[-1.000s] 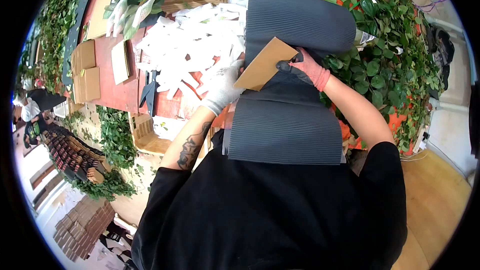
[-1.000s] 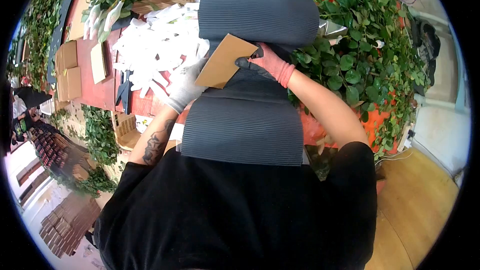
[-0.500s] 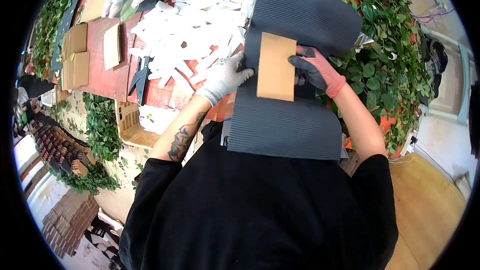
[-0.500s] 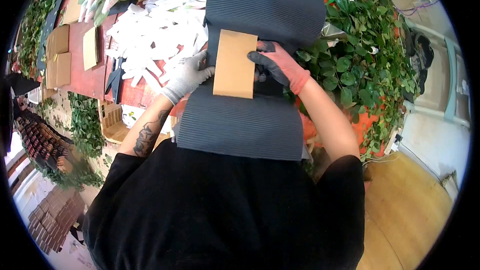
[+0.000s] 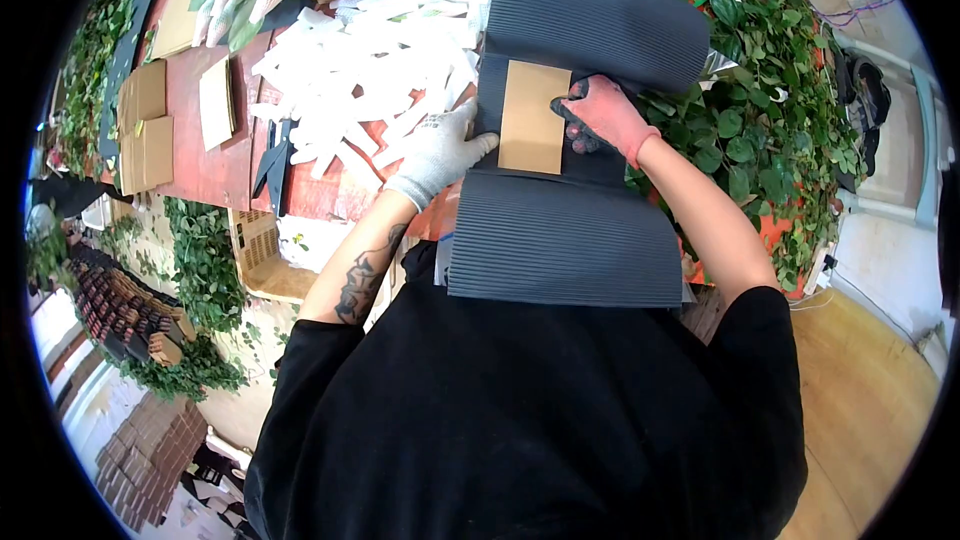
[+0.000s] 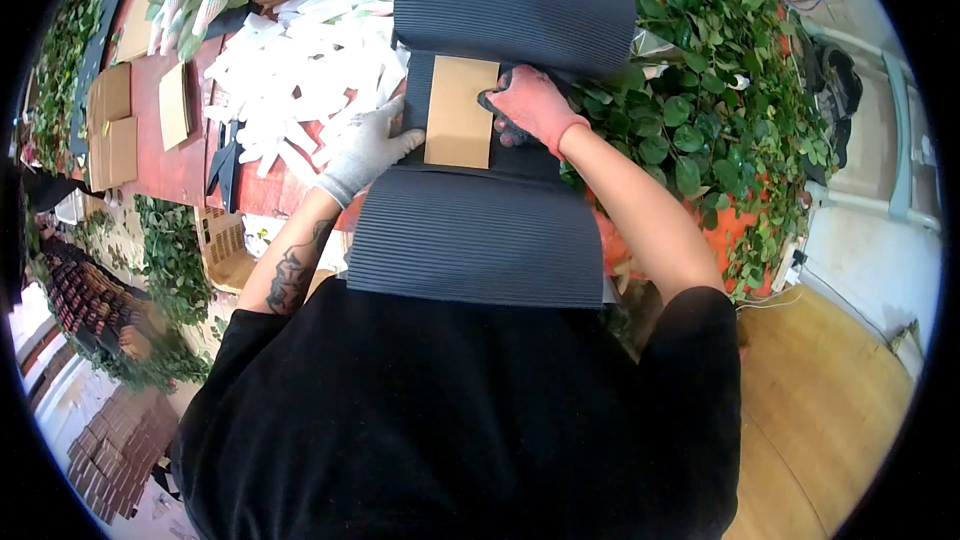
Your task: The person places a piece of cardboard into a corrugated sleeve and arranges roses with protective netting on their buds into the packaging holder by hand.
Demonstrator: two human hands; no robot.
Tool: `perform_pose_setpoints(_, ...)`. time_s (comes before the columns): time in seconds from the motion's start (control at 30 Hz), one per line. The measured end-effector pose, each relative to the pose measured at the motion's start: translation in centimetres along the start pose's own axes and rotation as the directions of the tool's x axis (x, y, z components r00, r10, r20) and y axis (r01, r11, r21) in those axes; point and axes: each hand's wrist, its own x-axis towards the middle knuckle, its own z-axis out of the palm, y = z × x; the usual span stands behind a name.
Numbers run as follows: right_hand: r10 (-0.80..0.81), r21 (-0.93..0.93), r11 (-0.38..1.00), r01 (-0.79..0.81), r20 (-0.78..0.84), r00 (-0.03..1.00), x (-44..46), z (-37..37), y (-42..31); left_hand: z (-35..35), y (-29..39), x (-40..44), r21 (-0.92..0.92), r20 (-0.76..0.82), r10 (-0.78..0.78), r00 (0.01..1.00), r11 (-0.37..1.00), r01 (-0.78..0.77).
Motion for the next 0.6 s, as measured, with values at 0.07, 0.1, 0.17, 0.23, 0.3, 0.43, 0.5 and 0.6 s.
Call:
perform_pose_setpoints(0.07, -0.019, -0.015, 1.000, 0.018, -0.052, 0.998, -0.5, 0.3, -0.3, -0.1, -0.2, 0.2, -0.003, 0.030, 0.011, 0.999, 1.000, -0.011)
perform_pose_setpoints(0.1, -0.019, -0.026, 0.999, 0.018, -0.048, 0.999, -0.4, 0.3, -0.1, -0.2, -0.1, 0.3, -0.011, 0.060, 0.018, 0.998, 1.000, -0.017)
perform_pose_setpoints(0.17, -0.033, -0.064, 0.997, 0.030, -0.034, 0.999, -0.1, 0.3, 0.4, -0.4, 0.4, 0.1, 0.054, 0.054, 0.028, 0.998, 0.998, -0.030)
perform_pose_setpoints(0.23, -0.032, -0.001, 0.999, 0.032, -0.021, 0.999, 0.0, 0.1, 0.5, -0.5, 0.4, 0.2, 0.080, 0.018, 0.085, 0.996, 0.993, -0.086)
perform_pose_setpoints(0.3, -0.054, 0.036, 0.998, 0.054, -0.011, 0.998, 0.5, 0.1, 1.2, -0.8, 1.1, 0.0, 0.092, 0.037, 0.086, 0.996, 0.992, -0.090)
perform_pose_setpoints(0.43, -0.089, -0.040, 0.995, 0.087, -0.057, 0.994, 0.7, 0.2, 1.7, -1.3, 1.5, 0.2, 0.240, 0.074, 0.037, 0.997, 0.969, -0.054)
perform_pose_setpoints(0.5, -0.061, -0.050, 0.997, 0.059, -0.045, 0.997, 0.8, 0.3, 1.9, -1.6, 1.4, 0.4, 0.280, 0.107, 0.054, 0.993, 0.956, -0.082)
perform_pose_setpoints(0.6, -0.053, -0.072, 0.996, 0.052, -0.011, 0.999, 1.3, 0.3, 2.2, -1.6, 0.6, 0.7, 0.359, 0.147, 0.070, 0.987, 0.926, -0.119)
